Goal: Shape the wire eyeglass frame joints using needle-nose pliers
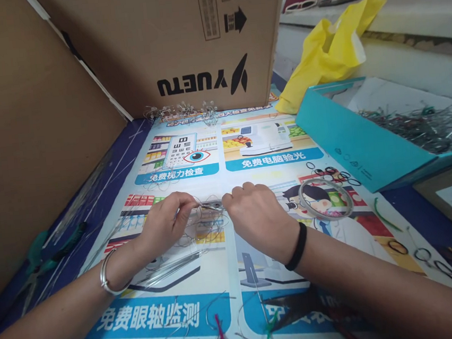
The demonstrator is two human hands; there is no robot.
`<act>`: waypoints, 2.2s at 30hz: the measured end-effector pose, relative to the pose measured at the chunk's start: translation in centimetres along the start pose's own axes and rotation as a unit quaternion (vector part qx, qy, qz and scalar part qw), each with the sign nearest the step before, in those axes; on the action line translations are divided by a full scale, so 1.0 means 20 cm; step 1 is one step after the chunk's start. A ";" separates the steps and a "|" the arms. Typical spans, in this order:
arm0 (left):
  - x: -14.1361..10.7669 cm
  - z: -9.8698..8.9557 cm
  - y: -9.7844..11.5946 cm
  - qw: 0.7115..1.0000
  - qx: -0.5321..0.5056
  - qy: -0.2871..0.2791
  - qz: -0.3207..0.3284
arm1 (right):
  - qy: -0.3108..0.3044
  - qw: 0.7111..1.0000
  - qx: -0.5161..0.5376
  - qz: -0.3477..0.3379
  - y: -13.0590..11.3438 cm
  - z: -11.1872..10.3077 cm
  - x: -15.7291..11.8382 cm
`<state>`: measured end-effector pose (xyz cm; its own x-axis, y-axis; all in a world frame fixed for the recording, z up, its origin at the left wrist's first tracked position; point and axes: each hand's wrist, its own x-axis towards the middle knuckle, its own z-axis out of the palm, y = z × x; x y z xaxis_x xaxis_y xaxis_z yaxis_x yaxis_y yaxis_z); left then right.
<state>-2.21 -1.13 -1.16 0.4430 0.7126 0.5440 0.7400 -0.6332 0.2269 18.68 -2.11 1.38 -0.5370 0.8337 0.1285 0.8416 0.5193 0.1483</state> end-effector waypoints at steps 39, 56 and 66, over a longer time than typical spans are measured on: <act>-0.02 0.01 0.05 0.997 0.054 0.045 0.044 | -0.014 0.997 -0.073 0.022 -0.09 -0.12 -0.01; -0.03 0.01 0.06 0.998 0.052 0.041 0.020 | -0.016 0.998 -0.049 0.034 -0.11 -0.11 -0.01; -0.02 0.01 0.04 1.000 0.019 0.013 -0.013 | -0.028 0.999 -0.009 0.035 -0.07 -0.08 0.01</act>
<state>-1.69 -1.79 -1.32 0.4107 0.7207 0.5585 0.7705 -0.6018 0.2100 17.30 -3.01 2.80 -0.4730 0.8771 0.0839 0.8752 0.4567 0.1596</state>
